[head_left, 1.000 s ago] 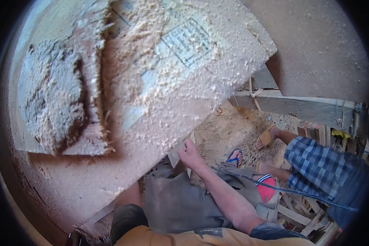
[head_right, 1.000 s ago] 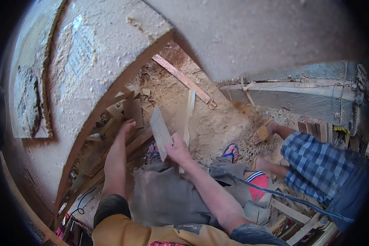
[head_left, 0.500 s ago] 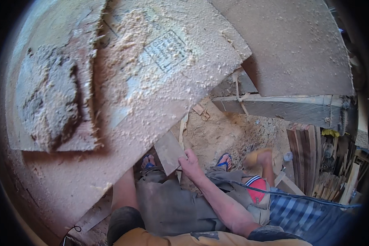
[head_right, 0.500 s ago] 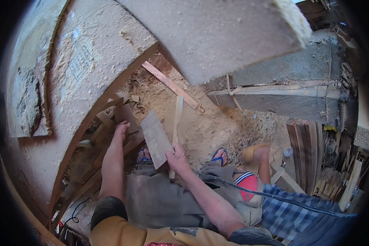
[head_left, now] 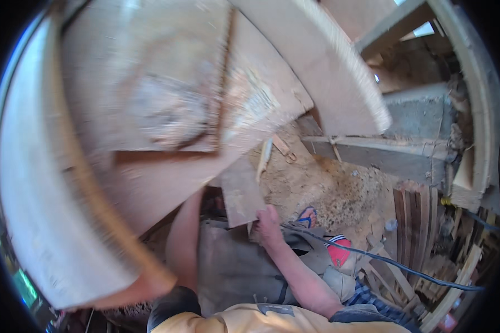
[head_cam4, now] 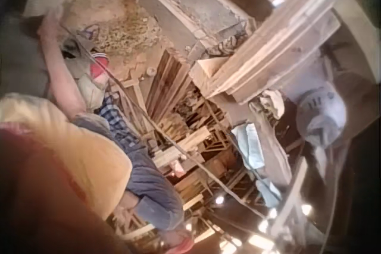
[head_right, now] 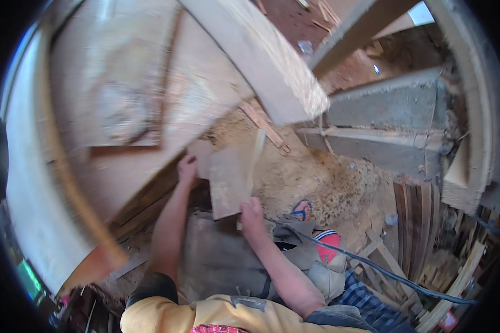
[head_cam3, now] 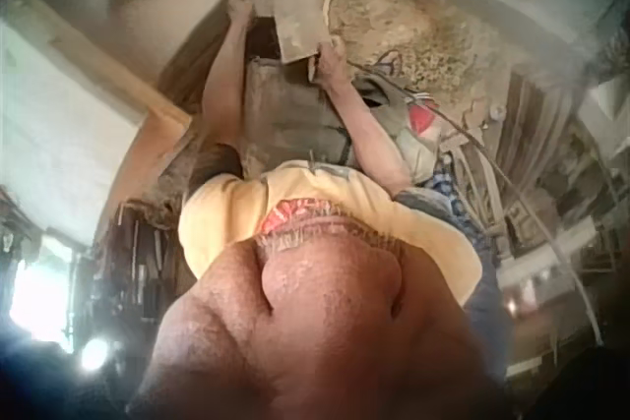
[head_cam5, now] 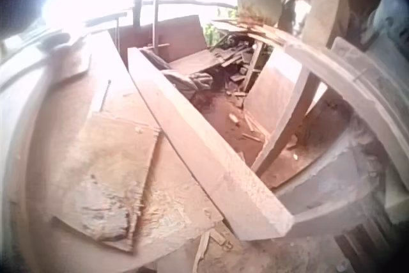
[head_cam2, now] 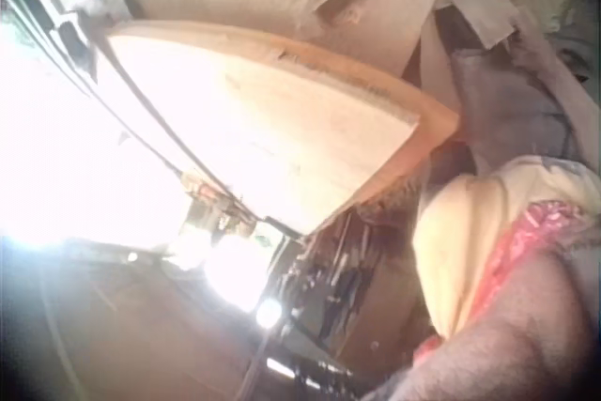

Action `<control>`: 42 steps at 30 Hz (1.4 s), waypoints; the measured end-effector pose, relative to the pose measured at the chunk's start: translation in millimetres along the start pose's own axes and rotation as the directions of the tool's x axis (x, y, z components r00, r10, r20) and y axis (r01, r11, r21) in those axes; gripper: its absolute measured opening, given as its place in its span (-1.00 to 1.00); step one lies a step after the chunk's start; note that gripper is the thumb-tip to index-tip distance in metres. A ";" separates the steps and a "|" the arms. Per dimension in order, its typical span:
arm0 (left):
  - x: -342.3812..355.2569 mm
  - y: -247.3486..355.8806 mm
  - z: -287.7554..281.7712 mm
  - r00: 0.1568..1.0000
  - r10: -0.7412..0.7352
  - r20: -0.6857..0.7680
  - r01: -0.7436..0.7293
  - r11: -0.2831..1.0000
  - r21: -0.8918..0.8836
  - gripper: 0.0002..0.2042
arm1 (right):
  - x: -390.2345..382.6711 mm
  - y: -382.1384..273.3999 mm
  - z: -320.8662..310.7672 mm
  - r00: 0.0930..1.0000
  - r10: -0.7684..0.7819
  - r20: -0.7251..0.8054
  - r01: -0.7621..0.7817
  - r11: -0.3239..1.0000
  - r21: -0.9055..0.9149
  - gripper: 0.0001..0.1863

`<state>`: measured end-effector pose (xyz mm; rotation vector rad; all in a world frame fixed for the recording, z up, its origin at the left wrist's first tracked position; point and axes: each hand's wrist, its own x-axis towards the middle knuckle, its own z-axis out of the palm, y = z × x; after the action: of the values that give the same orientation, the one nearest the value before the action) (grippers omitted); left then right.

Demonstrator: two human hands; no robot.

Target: The person saws a wooden board using a hand saw, picks up the cut piece from the floor, and sands its edges against a grinding machine.

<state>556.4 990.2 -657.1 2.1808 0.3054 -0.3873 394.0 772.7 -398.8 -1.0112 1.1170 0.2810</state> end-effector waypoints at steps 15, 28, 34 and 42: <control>-312.8 323.1 -243.0 0.708 0.551 0.442 -0.578 0.811 -0.087 -0.57 | -285.9 -197.6 -41.6 0.896 -0.417 -0.149 0.423 0.906 0.010 -0.85; -337.1 443.5 -438.1 0.516 0.817 0.258 -0.775 0.573 -0.265 -0.62 | -280.3 -267.4 54.5 0.726 -0.672 0.144 0.687 0.698 -0.204 -0.65; -322.0 461.7 -439.9 0.731 0.682 0.023 -0.589 0.648 -0.483 -0.64 | -304.9 -259.0 75.3 0.800 -0.552 0.234 0.599 0.746 -0.291 -0.47; -340.7 490.1 -361.9 0.730 0.638 0.244 -0.205 0.546 -0.812 -0.67 | -431.1 -222.9 41.1 0.655 -0.733 0.182 0.751 0.606 -0.263 -0.48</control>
<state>474.8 967.2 35.8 1.1756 -0.3692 -0.4413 366.1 803.2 86.5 -1.6669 0.5086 -0.2080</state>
